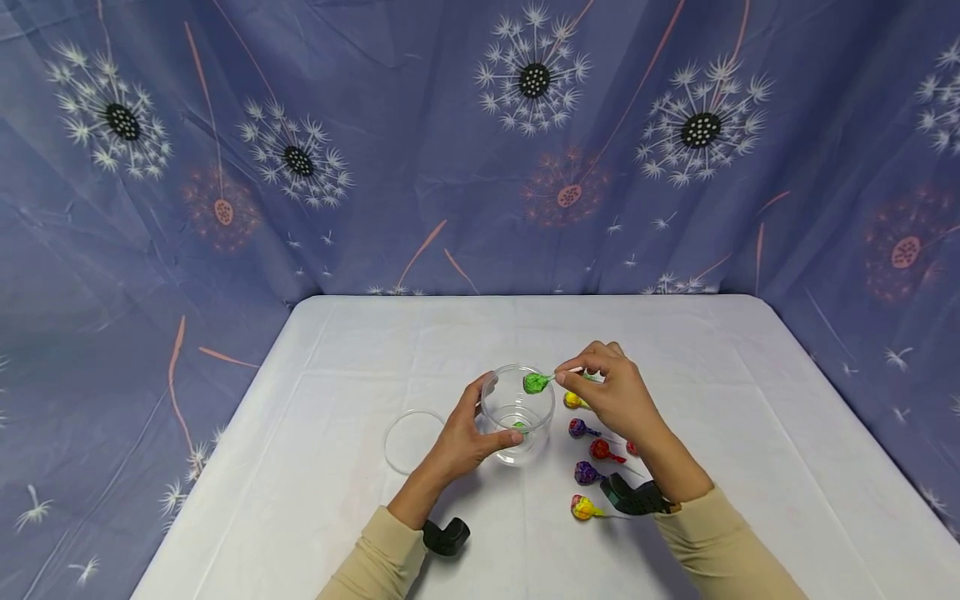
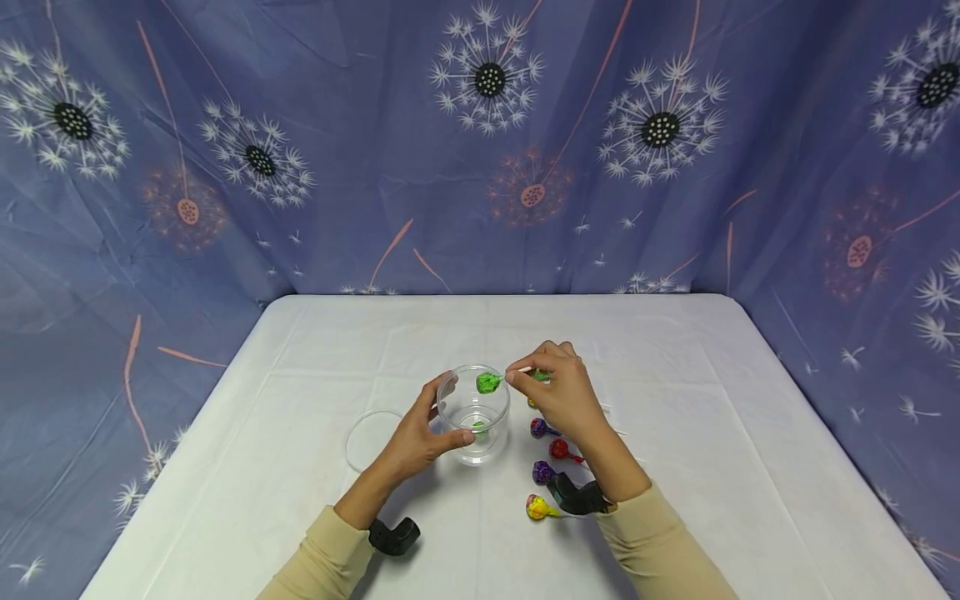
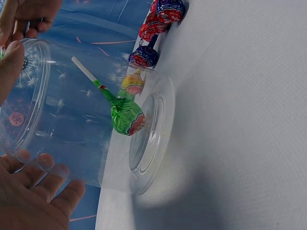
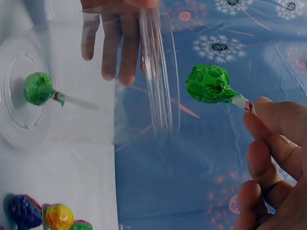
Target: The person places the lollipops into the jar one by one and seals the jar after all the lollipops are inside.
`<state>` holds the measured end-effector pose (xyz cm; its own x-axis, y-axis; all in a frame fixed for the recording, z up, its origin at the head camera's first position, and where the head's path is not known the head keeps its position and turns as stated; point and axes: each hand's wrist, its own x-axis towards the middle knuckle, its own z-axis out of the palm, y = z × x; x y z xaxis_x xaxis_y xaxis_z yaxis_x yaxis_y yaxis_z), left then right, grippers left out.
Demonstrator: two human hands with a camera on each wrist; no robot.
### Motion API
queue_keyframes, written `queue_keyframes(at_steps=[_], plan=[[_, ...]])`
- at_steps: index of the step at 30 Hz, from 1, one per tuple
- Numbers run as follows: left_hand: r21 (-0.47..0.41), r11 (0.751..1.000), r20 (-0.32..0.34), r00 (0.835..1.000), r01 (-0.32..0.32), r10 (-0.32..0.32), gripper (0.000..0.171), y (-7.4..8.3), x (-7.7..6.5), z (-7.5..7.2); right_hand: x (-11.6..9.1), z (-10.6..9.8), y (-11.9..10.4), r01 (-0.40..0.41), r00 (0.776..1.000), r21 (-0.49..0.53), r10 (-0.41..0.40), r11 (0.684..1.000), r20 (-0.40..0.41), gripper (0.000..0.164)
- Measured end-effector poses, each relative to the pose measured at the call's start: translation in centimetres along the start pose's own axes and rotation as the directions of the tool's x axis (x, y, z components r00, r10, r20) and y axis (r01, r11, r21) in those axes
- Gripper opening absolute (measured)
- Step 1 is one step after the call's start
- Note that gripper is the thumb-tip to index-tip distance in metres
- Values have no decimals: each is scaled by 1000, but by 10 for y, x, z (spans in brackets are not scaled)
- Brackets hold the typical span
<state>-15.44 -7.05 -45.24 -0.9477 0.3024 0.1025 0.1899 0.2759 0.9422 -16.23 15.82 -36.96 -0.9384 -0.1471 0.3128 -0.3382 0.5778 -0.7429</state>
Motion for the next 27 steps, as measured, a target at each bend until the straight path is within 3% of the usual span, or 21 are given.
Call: queue_keyframes(at_steps=[7,14,21,27], plan=[[3,1000,9,1000,1,-1,93,2,-2,0,7,15,-2,25,999,-1,-25,1000,30,9],[-42,999,30,999,26,-25,91,29,-9,-6,10,29,-1,102,995,-18,-102,995,21,7],[-8,1000,14,1000,14,-14,92,5,-2,-1,13,40,1,129,991,-43,-128,991,34,7],[-16,1000,9,1000,-1,1,93,1,-1,-1,13,47,3,123,991,-32,-122,992,53,3]])
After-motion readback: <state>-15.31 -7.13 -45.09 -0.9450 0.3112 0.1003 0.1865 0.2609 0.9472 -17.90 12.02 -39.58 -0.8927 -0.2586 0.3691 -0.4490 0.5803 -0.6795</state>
